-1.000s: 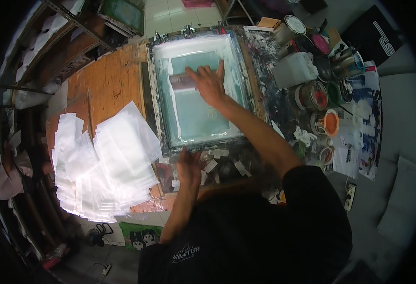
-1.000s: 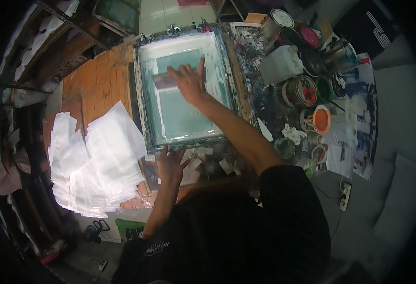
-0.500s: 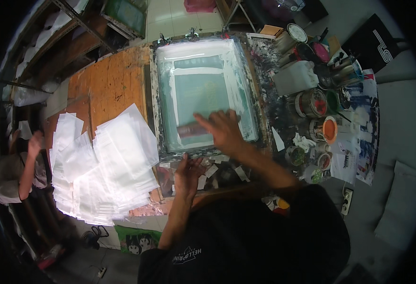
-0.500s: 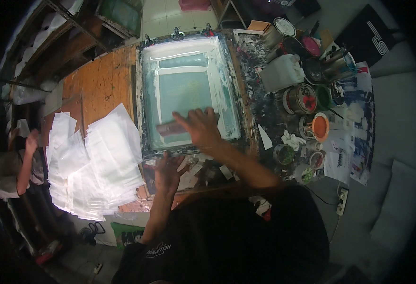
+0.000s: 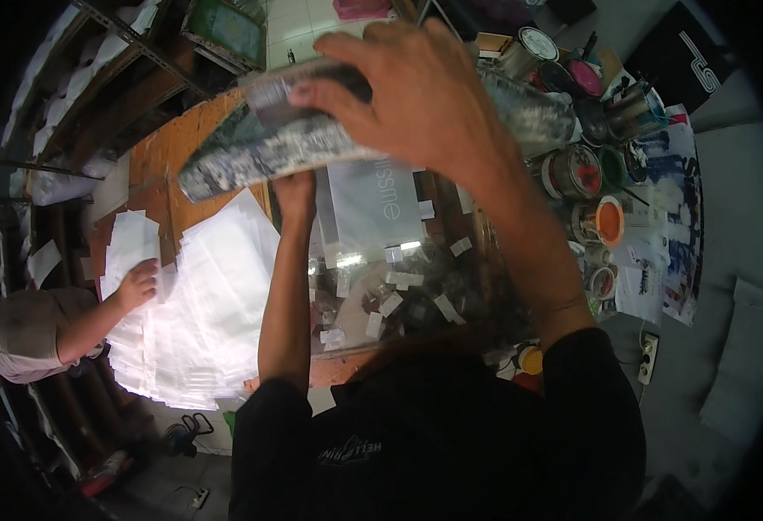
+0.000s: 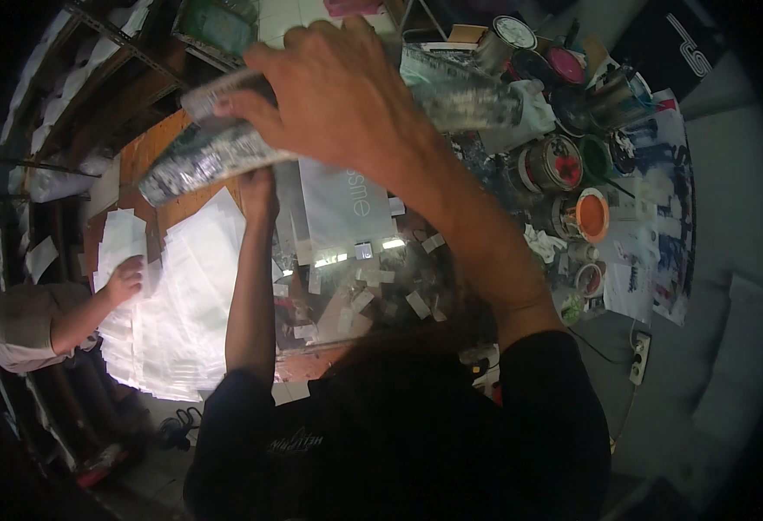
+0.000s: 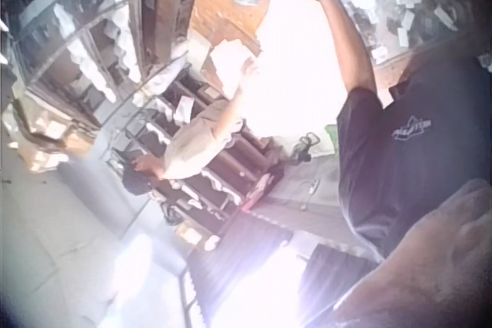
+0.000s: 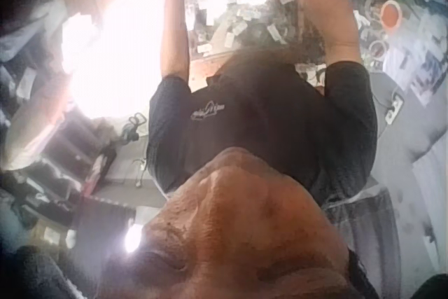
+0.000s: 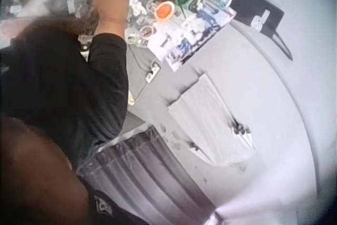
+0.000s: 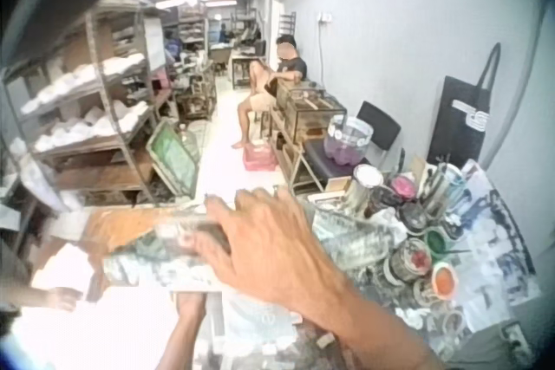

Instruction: The person repeatedly places white paper sheets onto a screen printing frame, uses a squeegee to pull ink across the mesh, and lifts the frame to reveal printed sheets. A coworker removes finished prints from the side. The cycle continues with multiple sheets throughout the clip.

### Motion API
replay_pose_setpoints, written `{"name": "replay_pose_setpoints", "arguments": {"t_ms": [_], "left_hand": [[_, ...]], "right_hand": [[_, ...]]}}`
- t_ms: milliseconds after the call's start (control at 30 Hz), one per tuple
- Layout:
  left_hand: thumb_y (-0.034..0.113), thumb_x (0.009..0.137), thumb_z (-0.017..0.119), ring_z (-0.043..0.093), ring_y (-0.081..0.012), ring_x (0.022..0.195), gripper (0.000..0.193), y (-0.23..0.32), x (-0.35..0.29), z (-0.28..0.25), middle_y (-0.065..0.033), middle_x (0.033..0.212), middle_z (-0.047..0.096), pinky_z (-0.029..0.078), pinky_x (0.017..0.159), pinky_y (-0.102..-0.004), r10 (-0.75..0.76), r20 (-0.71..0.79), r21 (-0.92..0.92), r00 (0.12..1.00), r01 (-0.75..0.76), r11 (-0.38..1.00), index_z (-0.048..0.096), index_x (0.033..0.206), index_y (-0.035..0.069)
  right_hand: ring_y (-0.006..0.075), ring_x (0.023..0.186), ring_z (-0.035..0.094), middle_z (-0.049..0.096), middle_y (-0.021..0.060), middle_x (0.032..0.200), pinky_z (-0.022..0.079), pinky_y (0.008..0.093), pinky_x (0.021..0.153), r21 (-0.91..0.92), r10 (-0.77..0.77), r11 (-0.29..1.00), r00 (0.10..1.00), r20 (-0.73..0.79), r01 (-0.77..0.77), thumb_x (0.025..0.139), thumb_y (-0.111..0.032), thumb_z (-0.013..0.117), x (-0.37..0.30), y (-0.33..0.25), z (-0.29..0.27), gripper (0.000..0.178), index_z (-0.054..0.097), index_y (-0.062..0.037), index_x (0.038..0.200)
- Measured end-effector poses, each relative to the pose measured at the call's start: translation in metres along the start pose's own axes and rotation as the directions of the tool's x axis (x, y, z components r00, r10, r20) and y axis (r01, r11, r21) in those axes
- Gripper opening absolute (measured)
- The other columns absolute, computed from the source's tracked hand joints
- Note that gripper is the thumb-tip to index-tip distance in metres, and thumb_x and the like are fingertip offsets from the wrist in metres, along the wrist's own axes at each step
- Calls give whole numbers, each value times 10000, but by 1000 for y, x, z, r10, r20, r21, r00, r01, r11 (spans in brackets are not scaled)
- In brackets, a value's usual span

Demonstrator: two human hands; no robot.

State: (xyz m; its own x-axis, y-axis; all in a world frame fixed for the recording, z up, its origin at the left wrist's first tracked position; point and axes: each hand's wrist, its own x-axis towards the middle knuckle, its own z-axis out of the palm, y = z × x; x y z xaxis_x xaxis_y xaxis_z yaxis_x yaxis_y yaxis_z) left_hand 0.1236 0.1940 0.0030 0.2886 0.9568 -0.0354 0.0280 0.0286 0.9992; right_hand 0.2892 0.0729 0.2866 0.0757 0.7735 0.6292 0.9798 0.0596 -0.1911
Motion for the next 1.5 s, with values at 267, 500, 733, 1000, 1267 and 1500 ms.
{"name": "replay_pose_setpoints", "arguments": {"t_ms": [267,500,733,1000,1267,1500], "left_hand": [[119,884,702,724,-360,805,180,-38,16,40,-186,875,737,563,743,-372,483,248,506,840,-537,674,758,1024,20],[85,946,671,606,-137,560,184,-11,53,-165,-78,682,670,496,531,-304,153,-183,344,971,-83,935,735,992,-80],[288,948,710,410,-458,1413,599,-45,-54,-300,-297,1525,430,348,1162,-552,583,-247,899,774,-41,436,511,1379,-78],[453,1000,579,102,-474,1557,643,-43,-141,-13,-237,1664,237,85,1169,-752,208,426,800,880,-474,369,451,1550,146],[314,999,610,233,-448,1534,591,-46,-135,64,-271,1623,299,123,1226,-642,238,673,465,701,-650,601,466,1509,52],[366,1006,591,164,-436,1559,606,-40,-173,42,-264,1628,297,31,1169,-751,184,520,761,834,-550,344,472,1479,8]], "right_hand": [[218,516,604,630,140,609,521,411,557,100,170,966,881,441,-237,1023,-358,598,58,16,-42,408,706,29,1095],[328,702,689,716,197,805,519,425,634,139,170,965,932,320,-223,976,-315,629,76,16,-23,317,735,-16,971],[436,775,671,676,256,809,488,468,682,73,221,967,943,248,-246,921,-304,664,78,-1,-27,311,695,4,894],[411,882,707,728,239,960,553,443,795,-54,94,995,987,133,-88,951,-356,626,54,-1,-33,370,740,-7,994],[272,722,700,717,203,823,579,422,655,120,124,978,941,314,-169,1030,-303,556,46,20,-52,411,741,60,971],[156,471,521,585,97,592,420,294,397,264,60,955,962,267,-133,1022,-199,564,41,33,-43,348,719,74,872]]}}
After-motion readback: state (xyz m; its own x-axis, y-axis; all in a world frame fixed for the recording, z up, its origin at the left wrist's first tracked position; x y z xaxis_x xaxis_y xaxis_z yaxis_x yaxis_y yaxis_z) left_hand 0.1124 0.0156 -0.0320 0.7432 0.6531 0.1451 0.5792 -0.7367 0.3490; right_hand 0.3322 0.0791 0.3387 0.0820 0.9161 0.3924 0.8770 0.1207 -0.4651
